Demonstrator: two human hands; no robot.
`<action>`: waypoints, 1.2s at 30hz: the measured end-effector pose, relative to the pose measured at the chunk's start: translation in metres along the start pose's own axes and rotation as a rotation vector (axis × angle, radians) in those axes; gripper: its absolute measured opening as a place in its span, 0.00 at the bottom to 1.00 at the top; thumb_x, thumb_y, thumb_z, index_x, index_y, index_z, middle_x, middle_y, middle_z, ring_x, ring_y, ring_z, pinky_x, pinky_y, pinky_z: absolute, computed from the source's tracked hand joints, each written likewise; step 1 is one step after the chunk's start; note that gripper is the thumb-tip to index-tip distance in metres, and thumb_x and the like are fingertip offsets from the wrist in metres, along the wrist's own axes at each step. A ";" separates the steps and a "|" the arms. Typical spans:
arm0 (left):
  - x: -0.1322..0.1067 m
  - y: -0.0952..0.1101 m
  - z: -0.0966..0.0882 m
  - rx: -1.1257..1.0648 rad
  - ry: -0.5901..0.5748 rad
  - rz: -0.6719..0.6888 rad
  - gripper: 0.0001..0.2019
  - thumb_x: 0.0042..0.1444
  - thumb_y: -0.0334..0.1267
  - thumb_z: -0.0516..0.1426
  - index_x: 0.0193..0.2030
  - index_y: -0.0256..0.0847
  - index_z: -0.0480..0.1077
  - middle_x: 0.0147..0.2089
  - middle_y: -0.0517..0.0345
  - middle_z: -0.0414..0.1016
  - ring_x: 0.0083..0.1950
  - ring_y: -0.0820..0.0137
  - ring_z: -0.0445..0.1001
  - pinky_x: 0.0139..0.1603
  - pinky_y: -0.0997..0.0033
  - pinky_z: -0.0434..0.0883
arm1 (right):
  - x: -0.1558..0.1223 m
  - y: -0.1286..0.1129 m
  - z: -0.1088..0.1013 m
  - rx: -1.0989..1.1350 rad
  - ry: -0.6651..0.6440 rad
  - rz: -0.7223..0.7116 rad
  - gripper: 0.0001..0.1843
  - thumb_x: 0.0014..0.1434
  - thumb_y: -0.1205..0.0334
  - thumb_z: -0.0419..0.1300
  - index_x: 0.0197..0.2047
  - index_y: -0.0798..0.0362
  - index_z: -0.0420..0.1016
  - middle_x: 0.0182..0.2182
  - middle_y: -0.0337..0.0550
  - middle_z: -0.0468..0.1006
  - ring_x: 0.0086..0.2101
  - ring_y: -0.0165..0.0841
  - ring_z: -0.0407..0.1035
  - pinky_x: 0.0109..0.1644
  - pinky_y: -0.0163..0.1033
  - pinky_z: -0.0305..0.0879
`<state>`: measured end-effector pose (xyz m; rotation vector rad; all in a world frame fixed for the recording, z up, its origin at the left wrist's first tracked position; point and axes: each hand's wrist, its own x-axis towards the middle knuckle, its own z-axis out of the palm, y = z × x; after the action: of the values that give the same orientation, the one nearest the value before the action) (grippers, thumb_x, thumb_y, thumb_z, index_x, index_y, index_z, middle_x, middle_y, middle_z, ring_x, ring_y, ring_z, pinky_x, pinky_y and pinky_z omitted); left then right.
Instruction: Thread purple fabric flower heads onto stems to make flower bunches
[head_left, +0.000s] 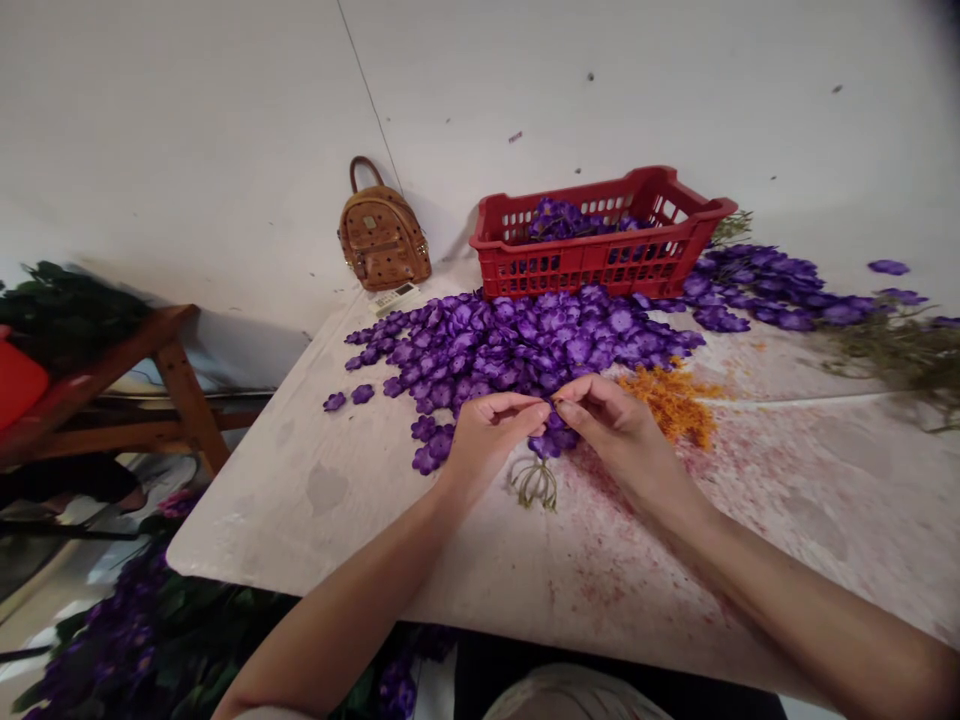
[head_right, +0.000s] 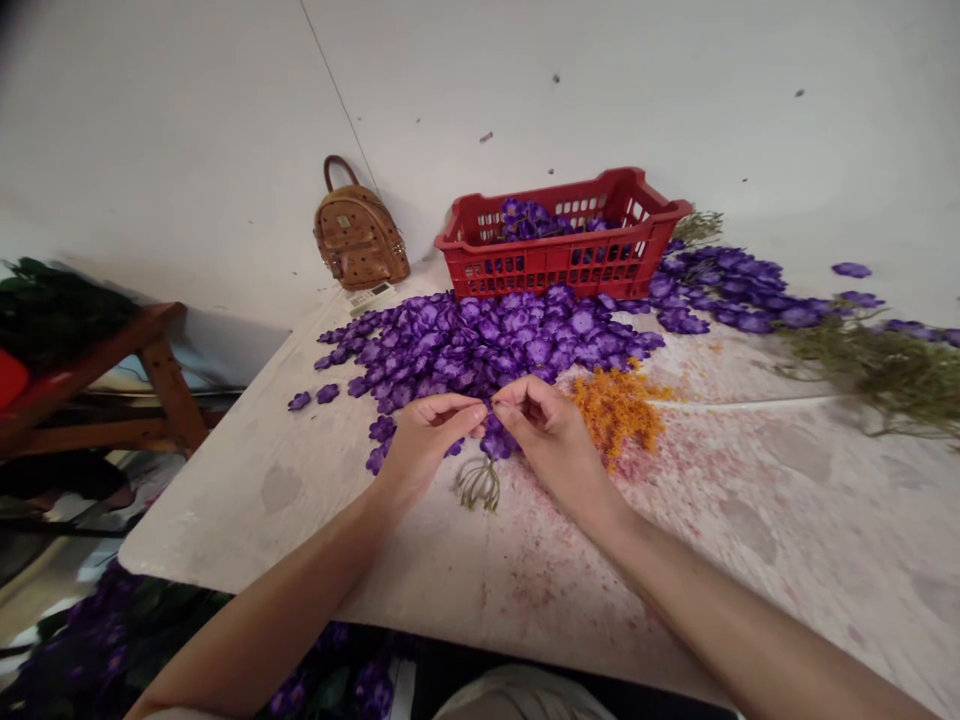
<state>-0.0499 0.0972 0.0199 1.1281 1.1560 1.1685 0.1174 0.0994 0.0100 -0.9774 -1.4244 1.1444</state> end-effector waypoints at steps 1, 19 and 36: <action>0.000 0.000 0.000 0.000 -0.004 0.002 0.09 0.50 0.42 0.68 0.34 0.39 0.83 0.29 0.55 0.82 0.31 0.70 0.77 0.36 0.70 0.74 | 0.000 0.000 0.000 -0.003 -0.001 -0.005 0.06 0.65 0.56 0.63 0.36 0.47 0.76 0.32 0.38 0.76 0.34 0.33 0.68 0.40 0.40 0.62; 0.003 -0.002 0.000 -0.034 -0.027 0.006 0.08 0.49 0.41 0.68 0.32 0.39 0.81 0.26 0.57 0.80 0.29 0.72 0.76 0.35 0.71 0.74 | 0.000 0.004 -0.001 0.010 -0.011 0.033 0.08 0.65 0.53 0.64 0.37 0.47 0.76 0.31 0.38 0.74 0.32 0.34 0.65 0.36 0.40 0.59; 0.002 0.001 -0.001 -0.022 -0.010 -0.017 0.08 0.49 0.42 0.67 0.32 0.39 0.81 0.27 0.56 0.80 0.30 0.70 0.77 0.36 0.69 0.74 | -0.001 -0.008 0.000 -0.113 0.007 -0.016 0.09 0.64 0.52 0.63 0.35 0.47 0.75 0.30 0.41 0.77 0.32 0.35 0.68 0.35 0.41 0.64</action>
<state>-0.0504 0.0995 0.0205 1.1045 1.1407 1.1580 0.1172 0.0966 0.0175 -1.0463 -1.5019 1.0568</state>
